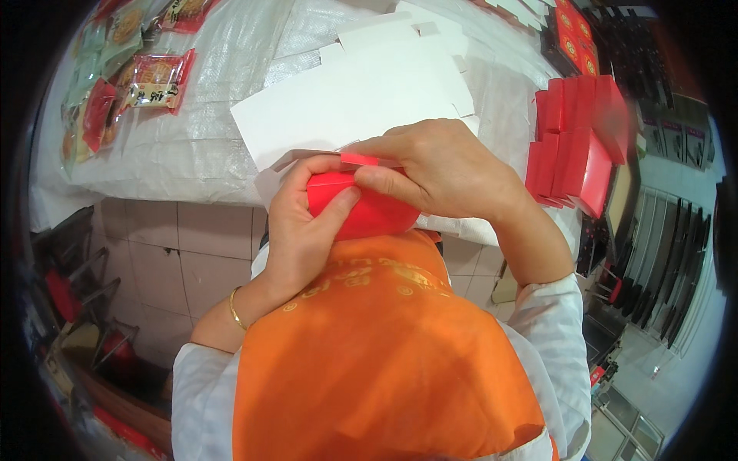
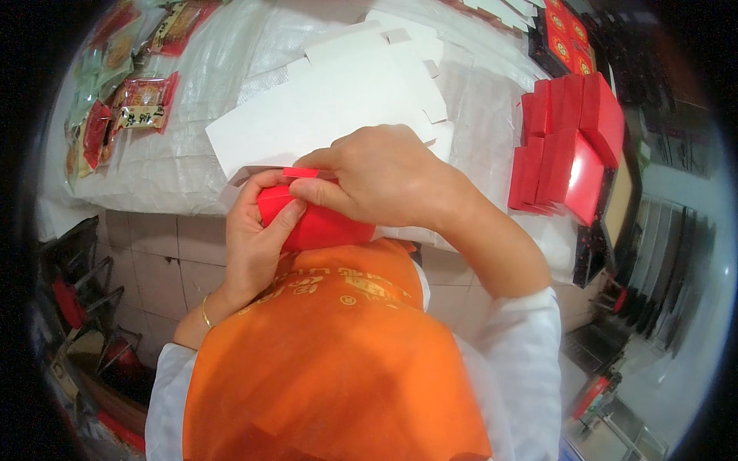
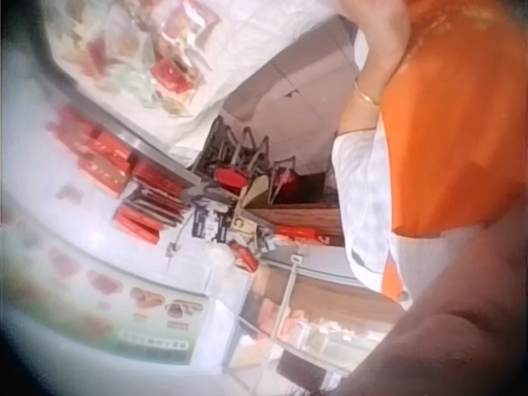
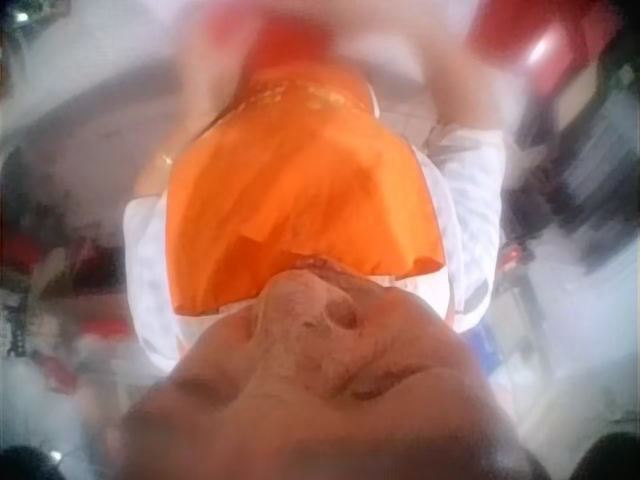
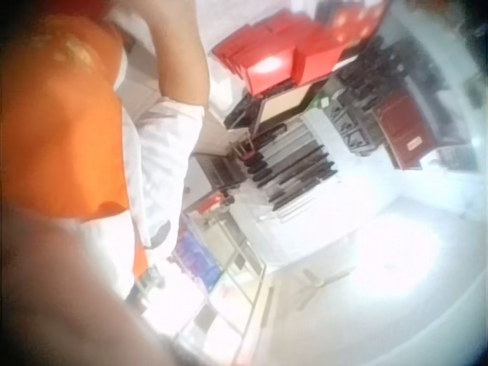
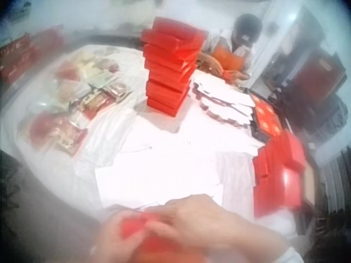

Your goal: The person folds flat white cardboard pieces into small red boxes by hand. They then place a small packaged item into each box, close the lid, and stack the finished boxes into a larger black tray.

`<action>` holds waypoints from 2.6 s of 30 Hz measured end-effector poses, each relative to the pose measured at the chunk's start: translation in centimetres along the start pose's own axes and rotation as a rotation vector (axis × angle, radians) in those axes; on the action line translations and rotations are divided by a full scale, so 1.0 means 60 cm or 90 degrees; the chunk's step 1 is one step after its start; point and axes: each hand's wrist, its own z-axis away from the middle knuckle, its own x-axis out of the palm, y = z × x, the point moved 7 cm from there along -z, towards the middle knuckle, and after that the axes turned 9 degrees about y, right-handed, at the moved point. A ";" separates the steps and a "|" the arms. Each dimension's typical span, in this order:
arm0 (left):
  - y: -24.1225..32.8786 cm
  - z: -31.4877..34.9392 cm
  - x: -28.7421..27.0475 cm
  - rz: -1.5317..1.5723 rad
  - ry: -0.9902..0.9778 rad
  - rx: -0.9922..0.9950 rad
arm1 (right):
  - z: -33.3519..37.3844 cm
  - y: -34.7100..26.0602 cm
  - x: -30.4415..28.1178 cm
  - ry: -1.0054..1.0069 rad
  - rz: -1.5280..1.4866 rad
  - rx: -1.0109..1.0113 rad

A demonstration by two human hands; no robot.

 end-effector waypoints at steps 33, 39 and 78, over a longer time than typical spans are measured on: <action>-0.045 0.002 -0.016 0.154 -0.037 -0.145 | -0.003 0.016 0.038 0.004 -0.119 0.008; -0.052 0.001 -0.019 0.166 -0.009 -0.161 | 0.006 0.018 0.042 0.031 -0.173 -0.021; -0.043 -0.010 -0.017 0.197 0.010 -0.148 | 0.020 0.006 0.041 -0.019 -0.073 -0.079</action>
